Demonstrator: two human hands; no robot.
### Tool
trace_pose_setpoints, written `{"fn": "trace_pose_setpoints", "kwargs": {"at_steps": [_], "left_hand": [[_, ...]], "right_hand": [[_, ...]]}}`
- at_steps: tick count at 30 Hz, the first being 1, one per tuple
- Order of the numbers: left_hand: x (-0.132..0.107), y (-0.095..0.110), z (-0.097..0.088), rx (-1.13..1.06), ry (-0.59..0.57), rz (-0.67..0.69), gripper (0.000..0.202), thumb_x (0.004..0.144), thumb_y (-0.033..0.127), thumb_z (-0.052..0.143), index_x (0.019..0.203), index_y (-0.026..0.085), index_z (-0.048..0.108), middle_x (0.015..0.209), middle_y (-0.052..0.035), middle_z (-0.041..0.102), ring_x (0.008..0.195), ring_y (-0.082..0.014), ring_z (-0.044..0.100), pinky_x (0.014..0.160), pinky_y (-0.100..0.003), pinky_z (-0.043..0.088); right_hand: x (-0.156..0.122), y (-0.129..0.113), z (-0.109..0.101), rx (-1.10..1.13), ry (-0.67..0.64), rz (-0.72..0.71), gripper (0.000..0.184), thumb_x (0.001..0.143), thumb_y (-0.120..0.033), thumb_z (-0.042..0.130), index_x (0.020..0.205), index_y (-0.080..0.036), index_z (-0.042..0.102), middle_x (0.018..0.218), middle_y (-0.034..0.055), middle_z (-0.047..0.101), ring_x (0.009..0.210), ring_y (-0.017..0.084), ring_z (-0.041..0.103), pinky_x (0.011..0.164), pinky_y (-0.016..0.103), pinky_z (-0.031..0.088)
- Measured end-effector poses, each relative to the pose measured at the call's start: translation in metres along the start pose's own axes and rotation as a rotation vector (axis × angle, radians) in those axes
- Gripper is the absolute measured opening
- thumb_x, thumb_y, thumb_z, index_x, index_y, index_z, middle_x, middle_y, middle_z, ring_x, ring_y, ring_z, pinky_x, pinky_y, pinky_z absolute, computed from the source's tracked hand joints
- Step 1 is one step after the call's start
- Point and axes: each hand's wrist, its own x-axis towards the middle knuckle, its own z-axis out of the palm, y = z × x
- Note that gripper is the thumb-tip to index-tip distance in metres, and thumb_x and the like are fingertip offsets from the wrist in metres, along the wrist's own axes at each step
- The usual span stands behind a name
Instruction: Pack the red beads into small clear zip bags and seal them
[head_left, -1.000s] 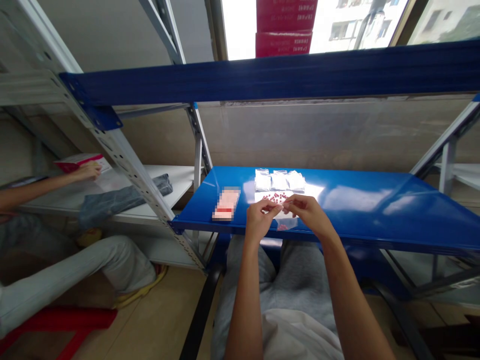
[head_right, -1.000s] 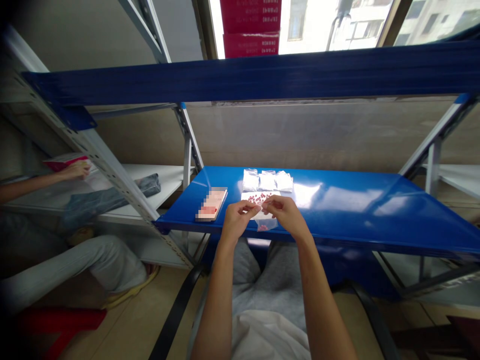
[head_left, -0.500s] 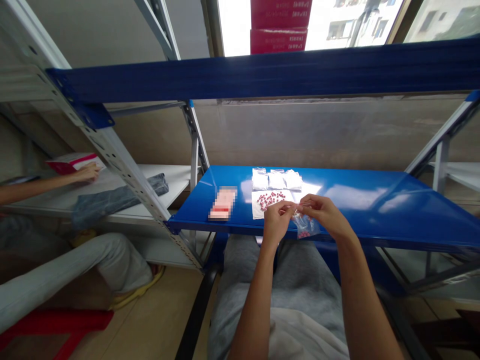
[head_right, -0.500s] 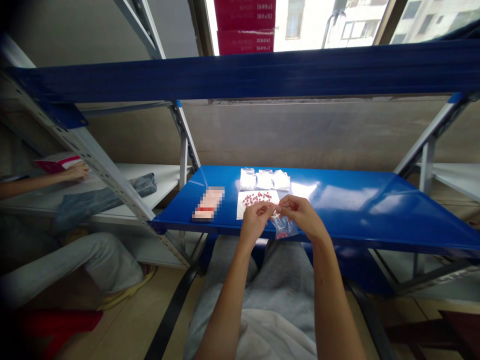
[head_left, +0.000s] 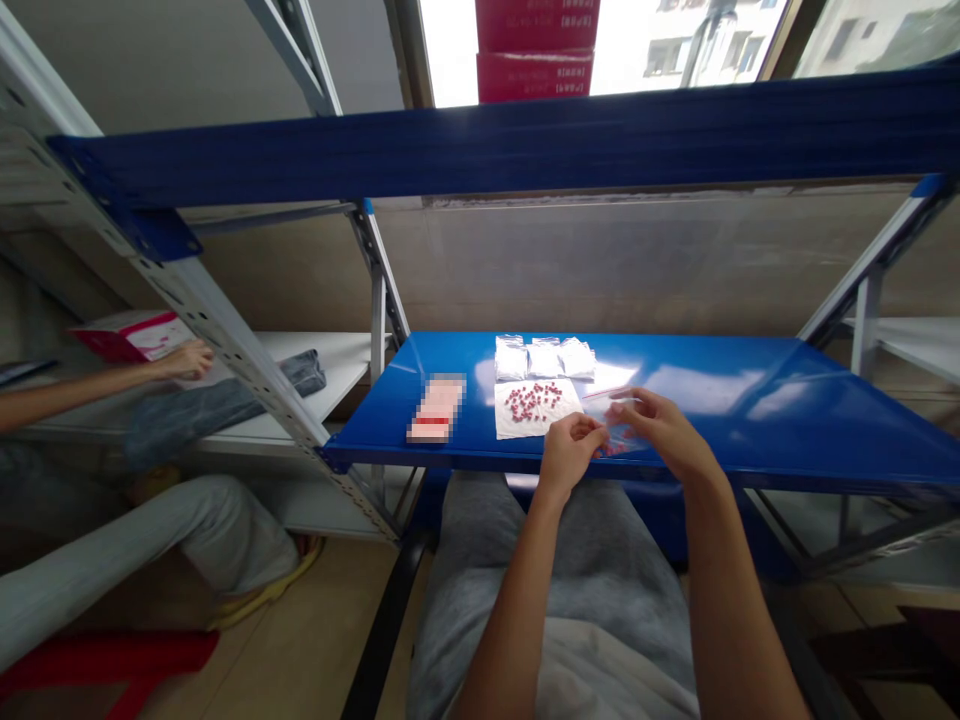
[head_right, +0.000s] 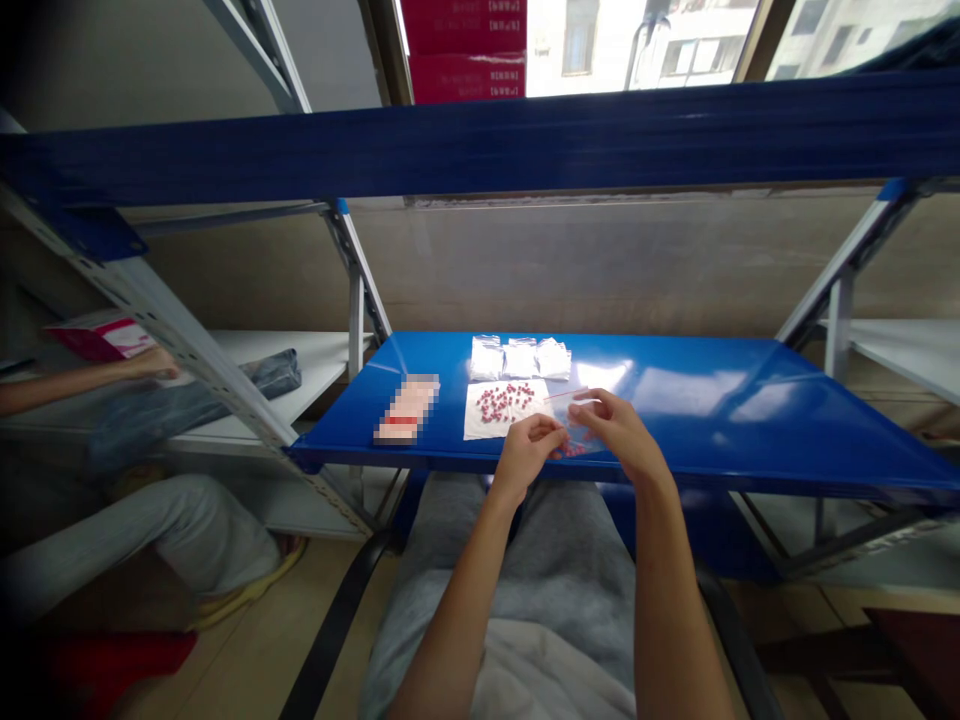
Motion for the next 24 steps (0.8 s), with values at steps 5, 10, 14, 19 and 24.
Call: {"fn": "trace_pose_setpoints", "kwargs": {"at_steps": [5,10,14,19,24], "left_hand": [[0.004,-0.011,0.004,0.168,0.125,0.064,0.003,0.088,0.017,0.059,0.085,0.019,0.059,0.070,0.0027,0.062,0.057,-0.0114,0.061,0.057,-0.023,0.050],[0.002,-0.016,0.007,0.294,0.202,0.101,0.015,0.089,0.018,0.065,0.102,0.020,0.060,0.071,0.0030,0.065,0.058,-0.0137,0.064,0.063,-0.026,0.051],[0.003,-0.020,0.016,0.449,0.251,0.180,0.018,0.088,0.014,0.066,0.103,0.021,0.059,0.071,0.0022,0.066,0.069,-0.0171,0.067,0.075,-0.029,0.050],[0.010,-0.024,0.030,0.577,0.191,0.218,0.014,0.089,0.010,0.063,0.098,0.020,0.062,0.079,-0.0026,0.068,0.080,-0.0205,0.068,0.080,-0.031,0.049],[0.016,-0.023,0.037,0.749,0.180,0.219,0.017,0.090,0.005,0.055,0.091,0.018,0.066,0.091,-0.0106,0.071,0.092,-0.0248,0.068,0.086,-0.035,0.049]], "right_hand": [[-0.003,0.012,-0.016,-0.044,-0.106,0.064,0.048,0.064,-0.052,0.087,0.094,-0.018,0.071,0.084,0.0061,0.073,0.077,0.021,0.068,0.068,0.032,0.056],[0.000,0.019,-0.021,-0.109,-0.074,0.079,0.041,0.060,-0.051,0.086,0.080,-0.018,0.069,0.077,0.0042,0.070,0.069,0.020,0.065,0.059,0.030,0.055],[0.003,0.029,-0.026,-0.144,-0.061,0.105,0.034,0.061,-0.045,0.082,0.075,-0.018,0.069,0.069,0.0032,0.068,0.064,0.019,0.064,0.057,0.030,0.053],[0.011,0.053,-0.037,-0.228,0.080,0.119,0.032,0.060,-0.040,0.078,0.081,-0.017,0.070,0.075,0.0057,0.072,0.067,0.022,0.066,0.056,0.032,0.054],[0.019,0.068,-0.039,-0.531,0.207,0.072,0.026,0.065,-0.031,0.074,0.087,-0.017,0.071,0.075,0.0074,0.073,0.067,0.025,0.068,0.059,0.033,0.051]]}}
